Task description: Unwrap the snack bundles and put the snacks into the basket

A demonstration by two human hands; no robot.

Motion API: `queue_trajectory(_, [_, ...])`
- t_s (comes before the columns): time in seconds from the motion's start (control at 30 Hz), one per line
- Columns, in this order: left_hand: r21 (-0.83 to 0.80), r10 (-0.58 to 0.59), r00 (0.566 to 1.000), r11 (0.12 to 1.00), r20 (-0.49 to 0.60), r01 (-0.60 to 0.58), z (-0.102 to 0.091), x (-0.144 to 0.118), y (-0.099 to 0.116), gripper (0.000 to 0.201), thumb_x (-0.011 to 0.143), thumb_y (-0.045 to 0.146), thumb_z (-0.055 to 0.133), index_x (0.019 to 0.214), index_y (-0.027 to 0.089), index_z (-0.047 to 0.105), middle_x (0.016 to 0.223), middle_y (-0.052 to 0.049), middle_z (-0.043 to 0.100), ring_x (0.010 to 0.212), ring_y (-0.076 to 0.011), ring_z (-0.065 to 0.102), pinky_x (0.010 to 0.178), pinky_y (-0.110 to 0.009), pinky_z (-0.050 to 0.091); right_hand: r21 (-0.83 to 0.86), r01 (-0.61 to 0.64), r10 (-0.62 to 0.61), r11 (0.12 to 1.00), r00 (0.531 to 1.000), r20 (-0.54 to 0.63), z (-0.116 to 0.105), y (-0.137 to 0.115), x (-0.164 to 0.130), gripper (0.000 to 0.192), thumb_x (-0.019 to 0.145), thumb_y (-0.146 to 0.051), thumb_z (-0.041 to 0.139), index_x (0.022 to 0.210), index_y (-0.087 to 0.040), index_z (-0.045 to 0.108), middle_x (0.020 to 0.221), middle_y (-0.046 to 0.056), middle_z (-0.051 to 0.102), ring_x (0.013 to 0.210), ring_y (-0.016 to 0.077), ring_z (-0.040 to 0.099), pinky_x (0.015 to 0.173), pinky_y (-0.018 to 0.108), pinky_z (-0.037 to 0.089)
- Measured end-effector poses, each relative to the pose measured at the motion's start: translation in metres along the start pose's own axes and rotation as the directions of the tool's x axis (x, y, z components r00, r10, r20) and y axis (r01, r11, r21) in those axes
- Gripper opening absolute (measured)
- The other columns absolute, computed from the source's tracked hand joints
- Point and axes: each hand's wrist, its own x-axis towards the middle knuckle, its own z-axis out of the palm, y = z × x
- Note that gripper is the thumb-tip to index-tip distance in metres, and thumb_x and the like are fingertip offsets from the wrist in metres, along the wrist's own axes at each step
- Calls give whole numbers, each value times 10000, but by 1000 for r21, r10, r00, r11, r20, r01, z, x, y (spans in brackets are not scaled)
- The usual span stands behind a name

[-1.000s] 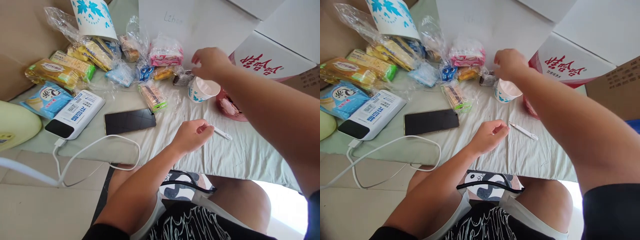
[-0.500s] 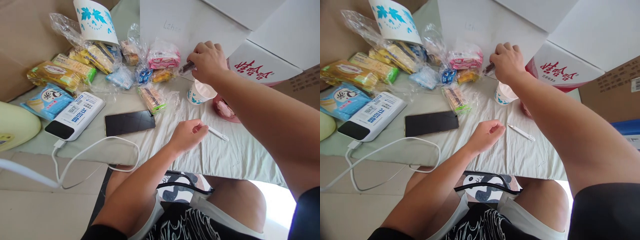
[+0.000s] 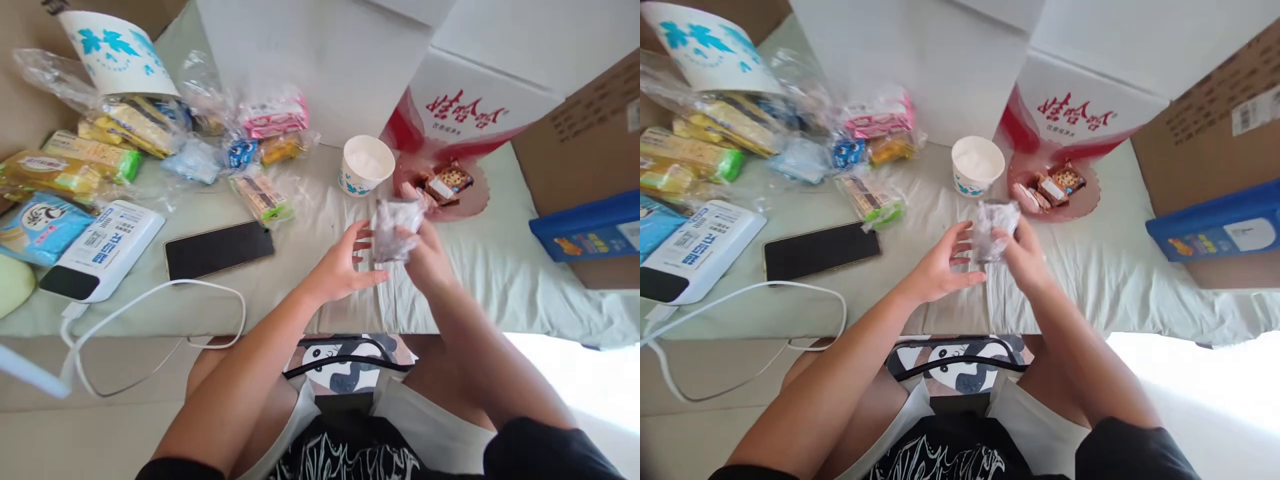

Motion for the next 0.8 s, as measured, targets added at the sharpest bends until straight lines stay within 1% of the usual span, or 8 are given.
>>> queue_trajectory(0.1, [-29,-10,1000,1000,21,10,6,4,-16,863,703,471,883,1412,265,435,1384,-124,632,1096,-252,707,912,-380,592,39,-57,57,998,998,-10,12,22,-43,531,901,-724,601,1062,-219,630,965,65,713,876,230,653,806,404,570])
queue_trajectory(0.17, [11,6,999,1000,-34,-6,7,6,-25,824,716,531,875,1378,261,467,1297,-99,674,1077,-251,715,921,-376,598,20,-40,39,999,998,50,8,27,-53,547,983,-720,457,1081,-218,647,964,73,706,883,228,651,853,423,567])
queue_trajectory(0.23, [92,9,997,996,-76,-2,5,10,-28,750,762,580,830,1350,247,505,1258,-93,690,1100,-259,710,937,-378,598,32,1,-3,999,997,79,-2,30,-51,593,1008,-718,381,1205,-212,619,1049,97,689,915,231,652,846,420,570])
queue_trajectory(0.37, [279,19,999,960,-29,-10,3,16,-23,804,764,595,823,1425,252,521,1274,-108,692,1094,-268,719,899,-363,614,-21,170,-168,985,983,69,-22,35,-42,792,848,-689,685,1430,-202,460,1379,171,579,1146,279,629,900,412,570])
queue_trajectory(0.47, [368,-39,995,930,94,2,6,16,-20,874,772,572,827,1512,285,462,1192,-101,714,966,-246,747,788,-349,633,-74,210,-199,975,970,137,-25,35,-39,564,865,-446,708,1335,-201,516,1301,144,641,1135,266,634,965,415,541])
queue_trajectory(0.53, [408,-39,992,913,117,-12,8,15,-22,942,741,566,857,1533,298,423,1198,-108,711,966,-253,752,773,-358,640,-87,186,-174,979,976,128,-26,34,-39,414,860,-343,660,1231,-198,546,1200,116,675,1067,251,642,948,413,538])
queue_trajectory(0.67, [430,124,992,897,-33,-98,2,16,-35,948,709,581,881,1490,328,408,1190,-100,702,965,-246,747,792,-369,638,-123,113,-105,986,992,69,-33,36,-40,277,866,-325,604,1109,-206,543,1092,93,668,961,237,628,870,409,549])
queue_trajectory(0.8, [428,293,930,886,-222,-177,-14,20,-42,748,811,574,798,1437,372,442,1126,-55,705,956,-218,732,835,-368,619,-360,82,-111,929,992,-58,-46,42,-40,246,923,-320,551,1143,-213,578,1153,127,650,1062,293,607,947,486,518])
